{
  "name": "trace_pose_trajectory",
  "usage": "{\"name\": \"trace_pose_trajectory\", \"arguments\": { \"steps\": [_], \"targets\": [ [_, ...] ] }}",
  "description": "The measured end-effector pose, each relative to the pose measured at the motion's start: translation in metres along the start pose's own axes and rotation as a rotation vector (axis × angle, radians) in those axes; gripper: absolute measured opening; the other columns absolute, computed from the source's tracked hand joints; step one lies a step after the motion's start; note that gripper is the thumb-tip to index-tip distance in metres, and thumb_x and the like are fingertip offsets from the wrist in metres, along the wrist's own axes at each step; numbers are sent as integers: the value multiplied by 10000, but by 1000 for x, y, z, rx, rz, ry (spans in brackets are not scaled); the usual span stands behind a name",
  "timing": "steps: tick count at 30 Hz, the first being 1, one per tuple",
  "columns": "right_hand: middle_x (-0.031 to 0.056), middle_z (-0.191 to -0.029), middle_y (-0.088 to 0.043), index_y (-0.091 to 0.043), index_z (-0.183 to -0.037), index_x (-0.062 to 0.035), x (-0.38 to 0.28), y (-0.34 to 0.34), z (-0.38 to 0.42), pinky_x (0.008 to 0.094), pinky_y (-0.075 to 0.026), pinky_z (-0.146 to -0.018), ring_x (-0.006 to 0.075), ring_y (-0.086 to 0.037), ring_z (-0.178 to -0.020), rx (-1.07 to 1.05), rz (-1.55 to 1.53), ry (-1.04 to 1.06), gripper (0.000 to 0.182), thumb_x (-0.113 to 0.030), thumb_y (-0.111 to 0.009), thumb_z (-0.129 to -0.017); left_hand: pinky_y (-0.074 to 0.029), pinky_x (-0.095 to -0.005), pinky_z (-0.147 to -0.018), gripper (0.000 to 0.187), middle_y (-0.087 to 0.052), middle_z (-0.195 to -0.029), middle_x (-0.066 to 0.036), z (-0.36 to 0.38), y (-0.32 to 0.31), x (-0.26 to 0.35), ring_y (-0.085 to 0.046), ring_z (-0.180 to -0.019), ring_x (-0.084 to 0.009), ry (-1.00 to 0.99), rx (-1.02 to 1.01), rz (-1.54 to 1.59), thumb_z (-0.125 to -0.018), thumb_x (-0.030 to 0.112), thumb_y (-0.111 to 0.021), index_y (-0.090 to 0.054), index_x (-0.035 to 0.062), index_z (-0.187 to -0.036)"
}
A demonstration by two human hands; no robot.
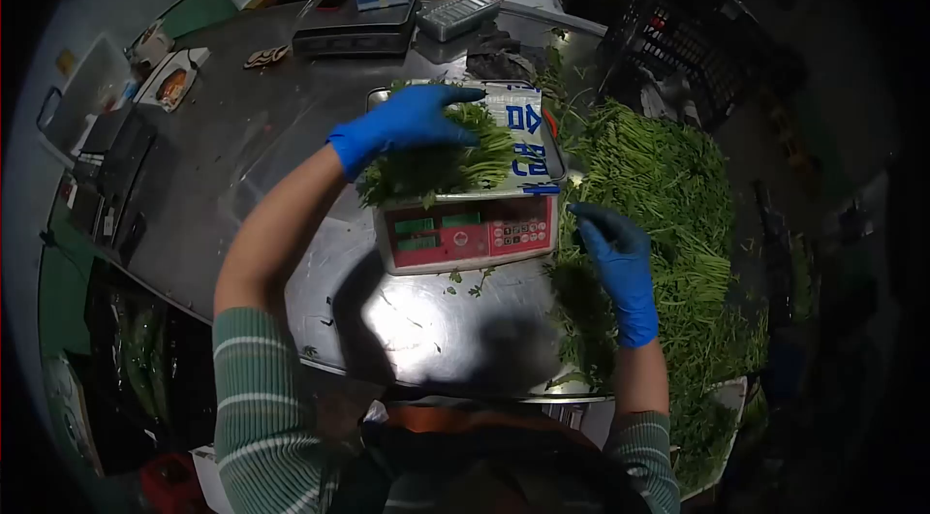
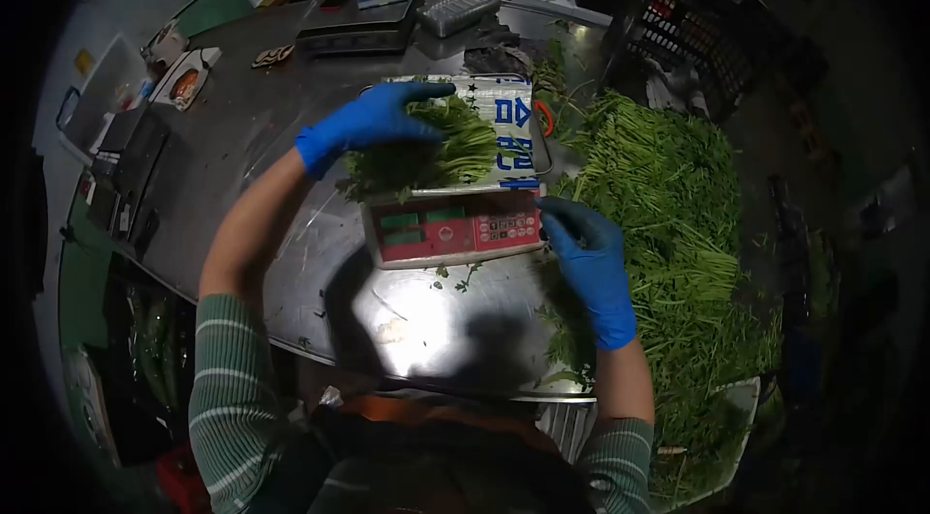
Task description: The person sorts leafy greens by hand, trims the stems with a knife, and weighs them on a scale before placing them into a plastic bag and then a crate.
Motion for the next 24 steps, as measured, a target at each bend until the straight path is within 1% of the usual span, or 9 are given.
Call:
{"name": "trace_pose_trajectory", "arguments": {
  "steps": [1,3,4,6,7,9,13,18,24],
  "targets": [
    [61,-822,-623,-617,-957,-38,-1,0,-3,223,-451,-647,105,-571,-711,14,7,-2,177,-55,-576,-786,-415,-313,-855,491,-543,-1110,-148,6,25,15,-528,-1006,-203,11,8,85,-739,249,-660,-500,37,-1152],
    [85,-855,-627,-623,-950,-57,1,-2,-8,233,-456,-656,141,-589,-735,37,111,-14,186,-39,-588,-768,-434,-273,-832,351,-595,-1025,-102,16,62,26,-561,-939,-161,152,8,150,-783,239,-617,-568,53,-1076],
    [85,-855,-627,-623,-950,-57,2,-8,-11,233,-456,-656,141,-589,-735,25,110,-13,186,-39,-588,-768,-434,-273,-832,351,-595,-1025,-102,19,70,29,-561,-939,-161,161,15,153,-783,239,-617,-568,53,-1076],
    [93,-896,-607,-609,-976,-76,-11,-34,-15,281,-456,-709,208,-581,-801,-62,244,249,249,-62,-624,-728,-439,-264,-823,323,-614,-986,-75,28,91,36,-576,-898,-147,53,207,-22,-792,261,-604,-591,55,-1041],
    [93,-896,-607,-609,-976,-76,-8,-46,-21,281,-456,-709,208,-581,-801,-98,233,258,249,-62,-624,-728,-424,-281,-849,355,-592,-1041,-83,30,90,35,-555,-955,-163,21,209,-54,-802,284,-588,-570,59,-1076],
    [84,-948,-572,-572,-1034,-97,-15,-60,-26,333,-440,-760,258,-537,-877,-143,485,524,373,-94,-661,-672,-409,-296,-870,390,-565,-1085,-101,43,82,36,-534,-998,-187,-2,260,-94,-806,301,-578,-541,62,-1112],
    [96,-1014,-522,-531,-1085,-105,2,-84,-38,374,-411,-803,293,-485,-939,-204,508,550,486,-158,-688,-628,-362,-340,-930,508,-475,-1200,-146,54,64,71,-454,-1114,-257,-178,242,-298,-814,357,-548,-438,62,-1213],
    [126,-1094,-472,-498,-1121,-104,10,-95,-46,391,-374,-859,305,-453,-1000,-266,652,529,581,-195,-717,-590,-350,-359,-939,641,-427,-1234,-184,40,53,75,-413,-1145,-304,-169,233,-299,-790,450,-533,-366,44,-1256],
    [119,-1075,-476,-476,-1145,-87,20,-100,-50,389,-372,-828,287,-449,-989,-272,677,567,631,-237,-717,-581,-317,-363,-965,774,-346,-1286,-213,38,25,67,-360,-1182,-326,-182,159,-423,-751,514,-543,-289,25,-1293]
  ]
}}
Point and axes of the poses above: each hand's wrist, its own z-axis away from the middle knuckle, its own y-axis out of the back of the hand, x = y × z, the point moved 7 cm from there along -z, towards the middle knuckle
